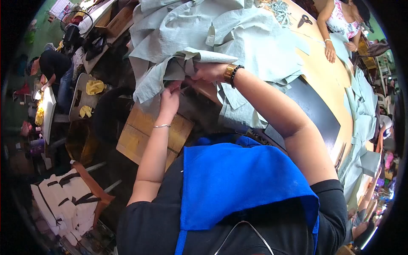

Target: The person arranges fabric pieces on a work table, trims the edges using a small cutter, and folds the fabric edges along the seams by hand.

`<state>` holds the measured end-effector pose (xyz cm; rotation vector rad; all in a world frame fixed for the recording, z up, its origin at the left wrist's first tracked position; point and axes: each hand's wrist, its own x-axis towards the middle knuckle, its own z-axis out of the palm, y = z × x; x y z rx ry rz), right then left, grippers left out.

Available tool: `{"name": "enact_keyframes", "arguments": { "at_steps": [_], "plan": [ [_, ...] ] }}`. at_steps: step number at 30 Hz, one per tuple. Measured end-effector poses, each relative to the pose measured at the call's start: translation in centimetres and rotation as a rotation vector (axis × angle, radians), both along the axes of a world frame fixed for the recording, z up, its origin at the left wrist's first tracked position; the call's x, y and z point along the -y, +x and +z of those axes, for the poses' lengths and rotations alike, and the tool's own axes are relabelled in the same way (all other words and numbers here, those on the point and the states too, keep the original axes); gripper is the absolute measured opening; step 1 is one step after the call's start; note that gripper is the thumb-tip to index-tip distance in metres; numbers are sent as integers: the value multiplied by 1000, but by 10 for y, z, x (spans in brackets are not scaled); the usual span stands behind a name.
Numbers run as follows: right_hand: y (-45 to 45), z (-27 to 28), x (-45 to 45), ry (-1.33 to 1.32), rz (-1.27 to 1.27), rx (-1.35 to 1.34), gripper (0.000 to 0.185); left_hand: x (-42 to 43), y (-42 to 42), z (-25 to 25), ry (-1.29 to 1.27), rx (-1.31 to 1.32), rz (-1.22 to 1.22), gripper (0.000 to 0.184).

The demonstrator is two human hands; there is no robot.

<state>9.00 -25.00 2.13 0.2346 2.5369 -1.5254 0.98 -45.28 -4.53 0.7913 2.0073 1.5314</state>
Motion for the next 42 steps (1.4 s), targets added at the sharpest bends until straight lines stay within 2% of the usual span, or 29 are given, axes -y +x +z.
{"name": "enact_keyframes", "arguments": {
  "at_steps": [2, 3, 4, 6, 7, 8, 11, 12, 15, 16, 19, 22, 25, 28, 29, 31, 34, 36, 37, 39, 40, 42],
  "plan": [
    [1, 15, -6, -16, 30, 251, 34, -2, 8, -4, -58, -330, -52, 28],
    [8, 36, -1, 66, 46, 257, 50, -4, 12, 3, -87, -496, -78, 27],
    [10, 30, 0, 208, 59, 3, 57, -5, 11, 11, -163, -700, -128, 25],
    [11, 21, 0, 349, 98, -354, 69, -11, 5, 23, -356, -832, -125, 25],
    [13, 18, 5, 382, -4, -595, 44, -16, 4, 31, -452, -898, -122, 25],
    [11, 16, 6, 431, -16, -656, 44, -19, 1, 40, -592, -756, -171, 30],
    [10, 10, 5, 513, 11, -681, 45, -20, -12, 31, -481, -863, -125, 39],
    [10, 8, 4, 531, 30, -666, 45, -19, -20, 23, -437, -1006, -132, 54],
    [11, -12, 5, 444, -16, -718, 51, -19, -46, -5, -385, -1025, -247, 72],
    [14, -2, 1, 369, 79, -636, 53, -19, -53, -12, -365, -1015, -299, 82],
    [14, 12, 3, 539, 69, -577, 51, -25, -59, -19, -543, -1113, -377, 88],
    [13, 17, 6, 442, 83, -500, 50, -31, -62, -19, -719, -1205, -445, 94],
    [13, 20, 4, 550, 104, -570, 49, -31, -68, -36, -650, -1234, -389, 91],
    [14, 24, 4, 520, 110, -536, 49, -38, -67, -52, -446, -1257, -273, 87],
    [13, 17, 3, 518, 112, -590, 56, -37, -68, -54, -515, -1203, -288, 86],
    [9, 2, 0, 516, 115, -700, 70, -38, -52, -23, -648, -1093, -315, 85],
    [10, 3, -3, 517, 132, -629, 75, -31, -29, -25, -515, -1182, -209, 62],
    [9, -6, -4, 461, 142, -586, 78, -31, -27, -35, -705, -1041, -322, 76],
    [8, -11, -5, 431, 147, -565, 79, -31, -24, -42, -798, -965, -379, 83],
    [5, -16, -7, 482, 155, -639, 80, -44, -20, -43, -796, -673, -373, 69],
    [5, -16, -7, 508, 160, -677, 81, -49, -13, -2, -883, -403, -469, 72],
    [7, -12, -6, 484, 177, -616, 67, -56, -8, 31, -1012, -247, -600, 73]
  ]
}}
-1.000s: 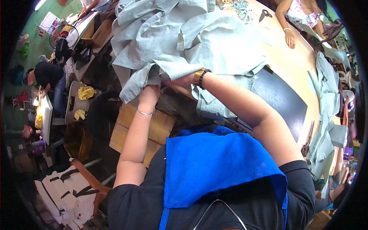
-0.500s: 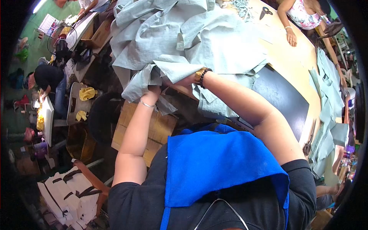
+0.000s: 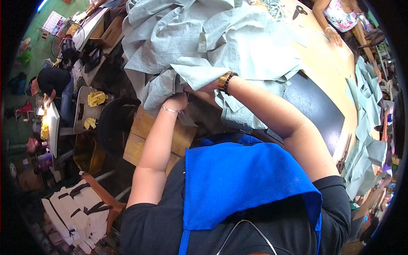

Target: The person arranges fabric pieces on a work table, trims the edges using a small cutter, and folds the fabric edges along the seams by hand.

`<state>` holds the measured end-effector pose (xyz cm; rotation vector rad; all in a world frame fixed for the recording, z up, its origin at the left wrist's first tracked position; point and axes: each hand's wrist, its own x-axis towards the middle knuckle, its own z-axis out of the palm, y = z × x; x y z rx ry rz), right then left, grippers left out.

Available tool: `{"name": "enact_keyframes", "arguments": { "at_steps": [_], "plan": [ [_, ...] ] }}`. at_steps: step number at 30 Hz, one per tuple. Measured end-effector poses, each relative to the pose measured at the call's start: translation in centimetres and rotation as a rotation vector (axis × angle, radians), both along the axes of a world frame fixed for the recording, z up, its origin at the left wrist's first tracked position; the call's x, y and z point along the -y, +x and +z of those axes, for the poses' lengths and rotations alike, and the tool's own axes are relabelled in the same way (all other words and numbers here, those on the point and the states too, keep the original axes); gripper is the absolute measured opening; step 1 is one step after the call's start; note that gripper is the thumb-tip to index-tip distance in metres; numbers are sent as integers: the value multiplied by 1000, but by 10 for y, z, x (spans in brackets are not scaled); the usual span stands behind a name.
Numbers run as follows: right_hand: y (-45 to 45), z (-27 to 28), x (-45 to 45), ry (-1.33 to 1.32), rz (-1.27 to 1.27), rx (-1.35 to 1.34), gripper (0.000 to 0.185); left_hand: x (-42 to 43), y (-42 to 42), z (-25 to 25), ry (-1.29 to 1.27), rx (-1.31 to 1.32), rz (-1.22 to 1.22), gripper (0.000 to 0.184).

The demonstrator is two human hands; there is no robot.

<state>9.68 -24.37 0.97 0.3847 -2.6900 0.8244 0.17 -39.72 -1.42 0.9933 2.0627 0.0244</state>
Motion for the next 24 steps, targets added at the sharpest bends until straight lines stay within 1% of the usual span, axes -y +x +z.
{"name": "enact_keyframes", "arguments": {
  "at_steps": [2, 4, 7, 8, 9, 11, 12, 14, 15, 16, 19, 24],
  "plan": [
    [2, 8, 1, -4, 2, 62, 60, -7, -3, 3, -29, -159, -140, 70],
    [5, 16, 2, 7, 6, 123, 60, -9, -7, -1, 6, -261, -187, 69],
    [5, 10, 4, -18, 12, -39, 57, -5, -8, -12, -19, -417, -224, 66],
    [4, 8, 3, 55, 2, -108, 55, -5, -6, -19, -42, -478, -252, 65],
    [7, 18, 3, 17, 17, -20, 54, 5, -25, -67, 89, -444, -244, 62],
    [-32, -51, -2, 331, 46, -366, 52, 0, -15, -29, 81, -302, -248, 69],
    [-31, -49, 2, 121, 16, -323, 48, -1, -14, -28, 94, -291, -265, 68],
    [-24, -39, 9, -52, 5, -233, 42, -3, -14, -26, 118, -316, -304, 68],
    [-22, -27, 7, -19, 25, -176, 39, -5, -15, -24, 135, -338, -320, 68],
    [-18, -19, 11, -193, 26, -50, 36, -7, -16, -24, 149, -359, -335, 68],
    [-14, -12, 17, -106, -58, -92, 35, -13, -15, -22, 176, -416, -357, 68],
    [-12, -10, 29, -111, -71, -50, 34, -31, -5, -20, 221, -503, -374, 67]
  ]
}}
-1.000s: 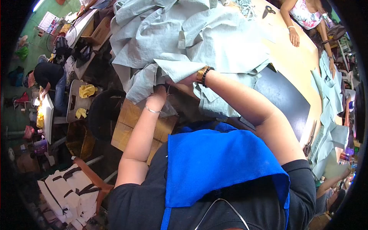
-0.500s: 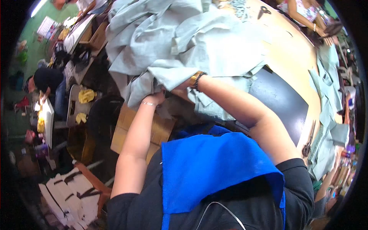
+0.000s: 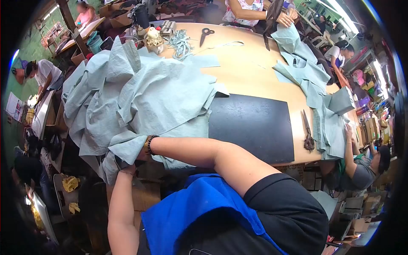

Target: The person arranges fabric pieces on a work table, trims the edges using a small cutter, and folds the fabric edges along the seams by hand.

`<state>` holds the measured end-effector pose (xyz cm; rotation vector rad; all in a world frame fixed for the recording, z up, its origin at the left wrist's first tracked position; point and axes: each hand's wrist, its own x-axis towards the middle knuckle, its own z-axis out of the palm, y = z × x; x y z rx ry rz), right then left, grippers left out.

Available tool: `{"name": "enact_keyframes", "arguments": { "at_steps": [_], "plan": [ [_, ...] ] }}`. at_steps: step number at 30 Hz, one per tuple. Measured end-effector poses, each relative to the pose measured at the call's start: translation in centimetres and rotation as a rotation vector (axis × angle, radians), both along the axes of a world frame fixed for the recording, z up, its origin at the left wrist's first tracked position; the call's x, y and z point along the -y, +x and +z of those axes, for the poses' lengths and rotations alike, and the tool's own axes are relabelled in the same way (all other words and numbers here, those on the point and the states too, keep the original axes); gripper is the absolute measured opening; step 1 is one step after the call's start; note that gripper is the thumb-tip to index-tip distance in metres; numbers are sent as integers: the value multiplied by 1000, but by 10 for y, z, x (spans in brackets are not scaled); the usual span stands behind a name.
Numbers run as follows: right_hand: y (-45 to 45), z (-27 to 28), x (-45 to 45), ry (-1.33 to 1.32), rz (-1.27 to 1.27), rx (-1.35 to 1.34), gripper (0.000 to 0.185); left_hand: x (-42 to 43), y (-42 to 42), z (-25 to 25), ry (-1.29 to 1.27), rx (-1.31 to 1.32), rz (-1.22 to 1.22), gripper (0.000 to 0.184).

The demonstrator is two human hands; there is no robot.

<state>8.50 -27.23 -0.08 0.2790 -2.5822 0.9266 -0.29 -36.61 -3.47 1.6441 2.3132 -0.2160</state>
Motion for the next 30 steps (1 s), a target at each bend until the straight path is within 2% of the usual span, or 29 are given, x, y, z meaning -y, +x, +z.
{"name": "enact_keyframes", "arguments": {
  "at_steps": [11, 19, 24, 27, 28, 30],
  "plan": [
    [9, 0, 3, -20, -2, 23, 32, -4, 4, 29, 23, 29, -64, 67],
    [9, -1, 11, -43, -40, 39, 31, 54, 2, 68, 132, 12, 28, 67],
    [18, -5, 21, -50, -62, 52, 30, 84, -6, 25, 561, 300, 212, 62],
    [22, -7, 24, -54, -74, 53, 29, 84, 2, 13, 424, 86, 248, 59],
    [23, -7, 24, -55, -79, 55, 29, 89, -3, 1, 622, 622, 387, 57],
    [25, -8, 25, -64, -89, 59, 29, 106, -9, -17, 538, 567, 336, 55]
  ]
}}
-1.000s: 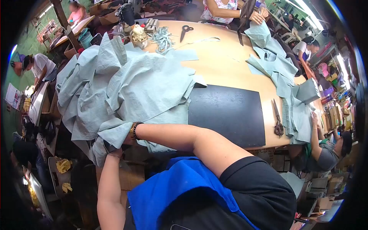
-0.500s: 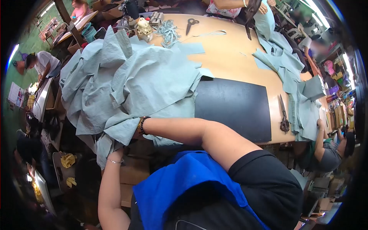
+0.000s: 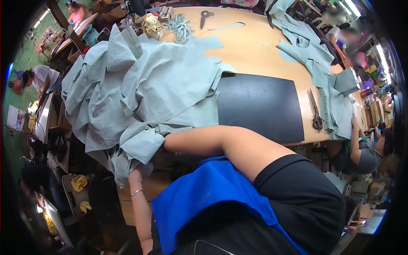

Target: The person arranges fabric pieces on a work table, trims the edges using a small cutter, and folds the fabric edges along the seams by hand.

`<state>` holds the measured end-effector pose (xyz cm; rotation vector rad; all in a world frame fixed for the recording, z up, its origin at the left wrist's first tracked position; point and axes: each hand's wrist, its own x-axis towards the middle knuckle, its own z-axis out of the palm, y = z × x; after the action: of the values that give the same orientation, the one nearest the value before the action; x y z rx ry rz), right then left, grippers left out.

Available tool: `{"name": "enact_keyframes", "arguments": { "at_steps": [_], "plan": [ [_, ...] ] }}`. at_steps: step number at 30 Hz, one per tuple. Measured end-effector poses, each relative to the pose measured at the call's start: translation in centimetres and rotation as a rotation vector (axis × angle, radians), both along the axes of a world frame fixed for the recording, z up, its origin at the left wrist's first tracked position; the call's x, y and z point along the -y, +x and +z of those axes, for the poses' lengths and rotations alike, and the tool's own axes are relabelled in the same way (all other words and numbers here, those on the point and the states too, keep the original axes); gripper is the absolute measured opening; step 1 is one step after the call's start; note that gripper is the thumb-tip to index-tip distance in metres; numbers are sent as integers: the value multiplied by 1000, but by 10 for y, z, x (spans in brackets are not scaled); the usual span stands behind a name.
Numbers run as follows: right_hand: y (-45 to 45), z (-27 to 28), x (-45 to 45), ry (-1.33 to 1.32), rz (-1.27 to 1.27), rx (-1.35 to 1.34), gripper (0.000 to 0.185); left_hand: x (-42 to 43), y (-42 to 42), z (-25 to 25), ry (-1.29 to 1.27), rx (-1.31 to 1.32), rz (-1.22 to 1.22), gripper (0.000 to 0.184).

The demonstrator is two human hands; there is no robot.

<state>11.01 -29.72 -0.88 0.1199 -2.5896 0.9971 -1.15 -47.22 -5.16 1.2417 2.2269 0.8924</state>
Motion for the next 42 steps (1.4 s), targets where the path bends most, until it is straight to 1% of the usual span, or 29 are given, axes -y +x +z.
{"name": "enact_keyframes", "arguments": {
  "at_steps": [1, 3, 5, 7, 10, 11, 13, 14, 15, 16, 17, 18, 19, 20, 21, 23, 24, 25, 26, 29, 30, 31, 33, 34, 36, 37, 38, 39, 42],
  "plan": [
    [1, 0, 0, -3, -7, 2, 29, 9, -1, -8, -40, -26, -30, 55],
    [5, -1, 2, -12, -19, 3, 28, 22, -2, -35, -42, -169, -41, 54],
    [9, -1, 2, -26, -35, 6, 28, 26, -6, -73, 45, -403, -9, 55],
    [16, -2, 2, -47, -57, 16, 28, 22, -2, -77, 56, -502, 19, 56],
    [32, -5, 2, -95, -97, 23, 27, 19, 1, -76, -35, -555, 37, 57],
    [41, -6, 0, -174, -125, 3, 27, 19, 5, -72, -75, -567, 38, 58],
    [77, -7, -7, -455, -189, -106, 27, 17, 11, -65, -146, -595, 31, 59],
    [107, 11, -11, -423, -221, -36, 27, 16, 13, -63, -181, -606, 24, 59],
    [142, 46, -16, -290, -258, 121, 27, 17, 19, -59, -226, -624, 21, 59],
    [173, 65, -20, -161, -291, 279, 27, 18, 24, -57, -267, -641, 10, 60],
    [206, 60, -24, -237, -447, 208, 22, 20, 31, -52, -322, -665, 5, 60],
    [242, 65, -31, -254, -645, 159, 20, 22, 35, -50, -368, -683, -9, 61],
    [276, 74, -36, -352, -855, 82, 16, 24, 47, -44, -425, -718, -14, 61],
    [310, 72, -43, -565, -1046, -15, 15, 26, 55, -40, -485, -750, -22, 61],
    [345, 64, -53, -550, -1202, -173, 15, 30, 64, -35, -537, -782, -36, 62],
    [420, 32, -66, -506, -1461, -60, 18, 33, 83, -27, -645, -851, -67, 63],
    [450, 16, -63, -126, -1521, 116, 19, 35, 92, -23, -690, -881, -85, 63],
    [468, 11, -59, 261, -1535, 293, 20, 35, 101, -18, -732, -911, -104, 64],
    [482, 4, -54, 161, -1544, 261, 25, 34, 111, -15, -771, -941, -120, 64],
    [486, 21, -43, 285, -1370, 306, 28, 38, 140, -12, -865, -1000, -180, 65],
    [487, 25, -41, 275, -1287, 336, 27, 41, 149, -14, -847, -990, -175, 68],
    [490, 22, -44, 296, -1233, 307, 25, 47, 157, -21, -831, -956, -193, 70],
    [500, 17, -51, 340, -1112, 247, 21, 65, 174, -38, -791, -856, -230, 74],
    [506, 16, -54, 398, -1061, 222, 15, 75, 183, -50, -786, -790, -258, 77],
    [528, 15, -61, 378, -1047, 250, 13, 105, 200, -74, -819, -635, -310, 81],
    [539, 12, -64, 359, -1034, 263, 13, 122, 210, -85, -859, -541, -339, 83],
    [551, 7, -68, 351, -1031, 203, 13, 138, 220, -96, -913, -440, -370, 86],
    [563, 5, -73, 345, -1010, 220, 13, 155, 230, -106, -969, -332, -397, 88],
    [573, 4, -79, 286, -942, 176, 13, 201, 263, -128, -1181, -14, -440, 95]
  ]
}}
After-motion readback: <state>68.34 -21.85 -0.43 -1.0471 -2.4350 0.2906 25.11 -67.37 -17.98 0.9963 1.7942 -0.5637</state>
